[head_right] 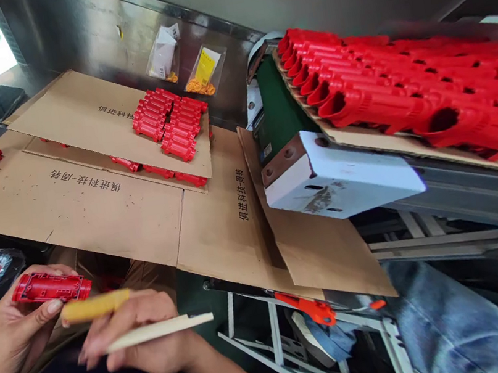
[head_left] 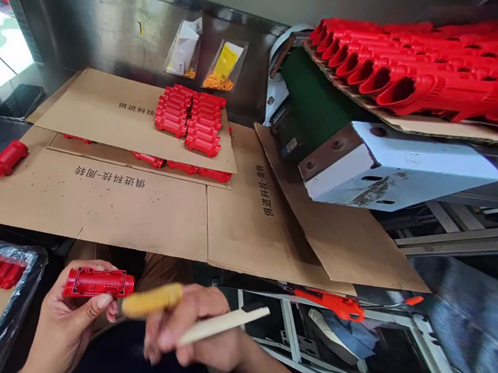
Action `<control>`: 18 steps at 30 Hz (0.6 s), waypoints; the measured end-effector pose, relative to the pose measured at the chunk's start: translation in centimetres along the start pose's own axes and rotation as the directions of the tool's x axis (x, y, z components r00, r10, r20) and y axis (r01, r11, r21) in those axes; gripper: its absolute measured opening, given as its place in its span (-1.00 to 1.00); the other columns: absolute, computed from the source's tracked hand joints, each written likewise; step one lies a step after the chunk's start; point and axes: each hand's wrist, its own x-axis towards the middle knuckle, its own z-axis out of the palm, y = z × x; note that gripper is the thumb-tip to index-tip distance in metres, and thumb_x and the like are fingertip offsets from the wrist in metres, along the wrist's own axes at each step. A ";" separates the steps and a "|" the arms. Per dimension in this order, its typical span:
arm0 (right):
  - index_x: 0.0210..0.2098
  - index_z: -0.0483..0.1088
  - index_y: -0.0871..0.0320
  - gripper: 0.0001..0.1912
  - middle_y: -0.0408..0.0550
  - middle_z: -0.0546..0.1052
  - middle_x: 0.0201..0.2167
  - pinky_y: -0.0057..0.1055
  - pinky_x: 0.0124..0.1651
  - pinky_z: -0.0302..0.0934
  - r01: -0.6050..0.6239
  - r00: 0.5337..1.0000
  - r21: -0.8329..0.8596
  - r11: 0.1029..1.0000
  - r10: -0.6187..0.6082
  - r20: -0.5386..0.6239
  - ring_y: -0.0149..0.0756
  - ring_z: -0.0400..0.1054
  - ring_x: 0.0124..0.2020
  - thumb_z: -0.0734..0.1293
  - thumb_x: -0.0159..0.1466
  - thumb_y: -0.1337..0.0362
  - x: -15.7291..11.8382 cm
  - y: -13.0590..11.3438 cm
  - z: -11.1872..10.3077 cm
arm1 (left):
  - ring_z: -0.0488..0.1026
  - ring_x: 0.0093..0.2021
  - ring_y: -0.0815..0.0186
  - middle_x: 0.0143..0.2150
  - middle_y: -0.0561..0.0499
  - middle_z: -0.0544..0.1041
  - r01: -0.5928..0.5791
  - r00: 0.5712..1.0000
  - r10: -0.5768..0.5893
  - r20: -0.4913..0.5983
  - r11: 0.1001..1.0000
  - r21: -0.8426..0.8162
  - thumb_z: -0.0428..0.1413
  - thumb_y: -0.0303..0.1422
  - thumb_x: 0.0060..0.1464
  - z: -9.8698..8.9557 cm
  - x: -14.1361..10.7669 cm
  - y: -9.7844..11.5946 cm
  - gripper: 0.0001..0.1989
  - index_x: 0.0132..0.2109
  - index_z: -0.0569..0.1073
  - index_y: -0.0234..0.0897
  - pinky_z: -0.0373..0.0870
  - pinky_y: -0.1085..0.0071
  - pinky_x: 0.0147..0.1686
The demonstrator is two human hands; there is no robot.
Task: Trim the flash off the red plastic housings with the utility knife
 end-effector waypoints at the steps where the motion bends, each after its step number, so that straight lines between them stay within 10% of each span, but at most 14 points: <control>1: -0.01 0.57 0.04 -0.80 -0.07 0.75 -0.25 -0.38 -0.18 0.64 0.014 0.997 -0.101 0.995 -0.022 -0.078 -0.29 0.71 -0.25 0.37 0.56 0.08 0.0 0.2 0.0 | 0.56 -0.45 0.38 -0.05 -0.02 0.68 -0.013 1.000 0.013 -0.019 1.000 0.024 0.56 -0.30 -0.05 0.2 -0.2 0.1 -0.66 -0.14 0.67 -0.17 0.60 0.43 -0.43; 6: 0.26 0.51 0.18 -0.63 0.18 0.72 0.01 -0.23 0.03 0.65 0.155 0.957 -0.578 0.801 -0.268 -0.114 -0.13 0.67 0.02 0.38 0.49 0.44 0.0 1.7 0.4 | 0.64 -0.14 0.11 -0.06 -0.09 0.68 -0.159 0.981 0.181 -0.068 0.956 0.246 0.59 -0.30 -0.16 0.4 -0.6 0.5 -0.63 -0.22 0.65 -0.16 0.66 0.35 -0.30; 18: 0.29 0.48 0.21 -0.60 0.17 0.71 -0.03 -0.21 0.00 0.67 0.226 0.932 -0.625 0.747 -0.352 -0.084 -0.11 0.66 0.00 0.35 0.49 0.47 0.1 2.6 1.1 | 0.63 -0.05 0.08 -0.09 -0.09 0.69 -0.240 0.966 0.258 -0.024 0.925 0.294 0.58 -0.33 -0.13 0.1 -0.6 0.4 -0.68 -0.23 0.66 -0.12 0.63 0.34 -0.14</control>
